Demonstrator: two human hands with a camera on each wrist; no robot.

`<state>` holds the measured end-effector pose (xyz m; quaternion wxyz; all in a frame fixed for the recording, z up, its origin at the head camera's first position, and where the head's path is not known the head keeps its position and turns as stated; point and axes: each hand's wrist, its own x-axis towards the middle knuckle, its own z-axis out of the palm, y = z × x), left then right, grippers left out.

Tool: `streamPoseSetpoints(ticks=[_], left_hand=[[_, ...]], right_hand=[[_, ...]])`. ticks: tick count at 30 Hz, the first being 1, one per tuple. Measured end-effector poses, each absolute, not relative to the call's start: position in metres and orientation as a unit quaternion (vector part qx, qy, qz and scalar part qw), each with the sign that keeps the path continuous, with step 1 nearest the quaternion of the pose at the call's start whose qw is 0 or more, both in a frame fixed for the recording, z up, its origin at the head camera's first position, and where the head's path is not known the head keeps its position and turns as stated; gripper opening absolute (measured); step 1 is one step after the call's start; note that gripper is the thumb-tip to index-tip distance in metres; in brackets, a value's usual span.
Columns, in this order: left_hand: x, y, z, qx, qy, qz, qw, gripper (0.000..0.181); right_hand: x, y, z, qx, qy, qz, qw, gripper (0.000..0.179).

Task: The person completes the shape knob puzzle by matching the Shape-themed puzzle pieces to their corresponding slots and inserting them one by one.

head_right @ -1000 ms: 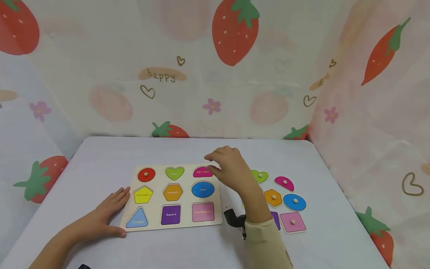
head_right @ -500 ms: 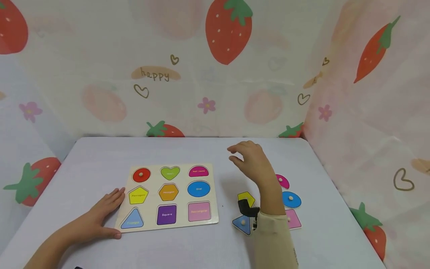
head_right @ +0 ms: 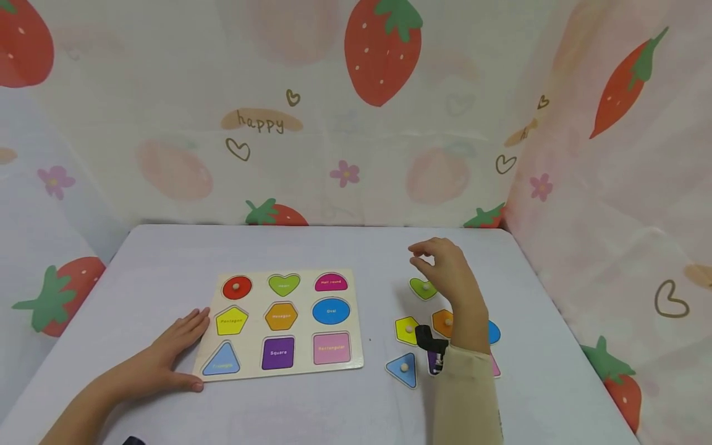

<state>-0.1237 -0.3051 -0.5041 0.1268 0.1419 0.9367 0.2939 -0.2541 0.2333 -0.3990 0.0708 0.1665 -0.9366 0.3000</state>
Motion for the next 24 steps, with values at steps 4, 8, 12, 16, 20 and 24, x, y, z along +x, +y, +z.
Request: streamPoseSetpoints(ticks=[4,8,12,16,20,24], left_hand=[[-0.123,-0.304,-0.503,0.146,0.937,0.293,0.125,0.129],[-0.124,-0.304,-0.503,0.144,0.938,0.289,0.126,0.129],[-0.125,-0.304,-0.503,0.146,0.937,0.291,0.125,0.13],[-0.124,-0.304,-0.504,0.149,0.935,0.296,0.123,0.13],[-0.124,-0.305,-0.506,0.145,0.936,0.296,0.124,0.13],[-0.124,-0.305,-0.505,0.151,0.934,0.302,0.12,0.129]], right_hand=[[-0.259,0.24,-0.409,0.147,-0.942,0.294,0.068,0.027],[-0.264,0.246,-0.419,0.112,-0.949,0.292,0.051,0.03],[-0.267,0.253,-0.432,0.086,-0.952,0.292,0.028,0.032],[-0.27,0.258,-0.446,0.067,-0.951,0.3,0.003,0.035],[-0.273,0.26,-0.457,0.043,-0.95,0.309,-0.023,0.036],[-0.276,0.261,-0.464,0.016,-0.954,0.297,-0.047,0.036]])
